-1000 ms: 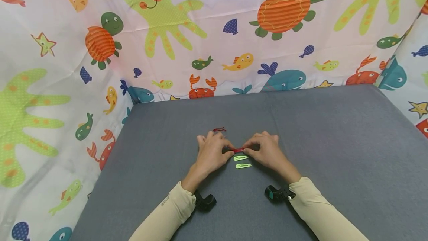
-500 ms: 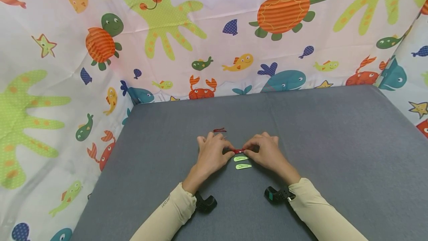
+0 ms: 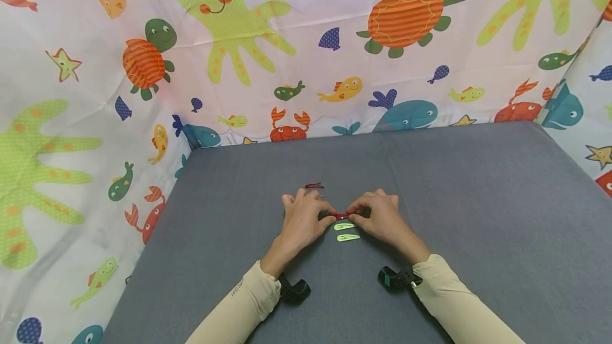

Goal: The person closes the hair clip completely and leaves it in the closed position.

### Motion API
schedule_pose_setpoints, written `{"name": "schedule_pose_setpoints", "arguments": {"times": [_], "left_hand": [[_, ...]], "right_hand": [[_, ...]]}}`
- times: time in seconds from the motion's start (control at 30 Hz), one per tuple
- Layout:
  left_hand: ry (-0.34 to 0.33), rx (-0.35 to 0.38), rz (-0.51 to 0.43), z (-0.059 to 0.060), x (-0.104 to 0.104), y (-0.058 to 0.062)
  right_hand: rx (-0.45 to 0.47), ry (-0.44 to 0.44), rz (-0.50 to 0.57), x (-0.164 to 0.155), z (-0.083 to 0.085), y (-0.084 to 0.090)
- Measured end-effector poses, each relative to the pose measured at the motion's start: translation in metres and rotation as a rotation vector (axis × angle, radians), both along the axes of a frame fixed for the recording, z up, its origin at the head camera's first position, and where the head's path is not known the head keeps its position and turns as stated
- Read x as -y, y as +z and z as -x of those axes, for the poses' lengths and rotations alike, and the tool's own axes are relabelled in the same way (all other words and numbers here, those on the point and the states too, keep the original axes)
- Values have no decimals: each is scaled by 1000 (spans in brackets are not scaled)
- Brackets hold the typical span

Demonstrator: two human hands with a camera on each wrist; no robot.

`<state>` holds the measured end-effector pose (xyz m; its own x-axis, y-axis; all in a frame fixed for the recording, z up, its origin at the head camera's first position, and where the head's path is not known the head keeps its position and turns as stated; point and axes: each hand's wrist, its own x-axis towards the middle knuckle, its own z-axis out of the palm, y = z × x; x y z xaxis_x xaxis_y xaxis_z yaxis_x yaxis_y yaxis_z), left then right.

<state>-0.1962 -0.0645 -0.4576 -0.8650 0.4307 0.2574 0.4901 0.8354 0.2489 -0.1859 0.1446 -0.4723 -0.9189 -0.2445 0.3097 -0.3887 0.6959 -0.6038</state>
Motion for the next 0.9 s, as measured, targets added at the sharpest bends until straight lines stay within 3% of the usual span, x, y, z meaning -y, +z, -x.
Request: {"name": "schedule_pose_setpoints", "arguments": {"times": [0.43,0.9], "left_hand": [[19,-16,-74,5,9,13],[94,89,-22,10,27,29]], "right_hand": [[5,11,24,-1,1,0],[72,24,85,-1,0,0]]}}
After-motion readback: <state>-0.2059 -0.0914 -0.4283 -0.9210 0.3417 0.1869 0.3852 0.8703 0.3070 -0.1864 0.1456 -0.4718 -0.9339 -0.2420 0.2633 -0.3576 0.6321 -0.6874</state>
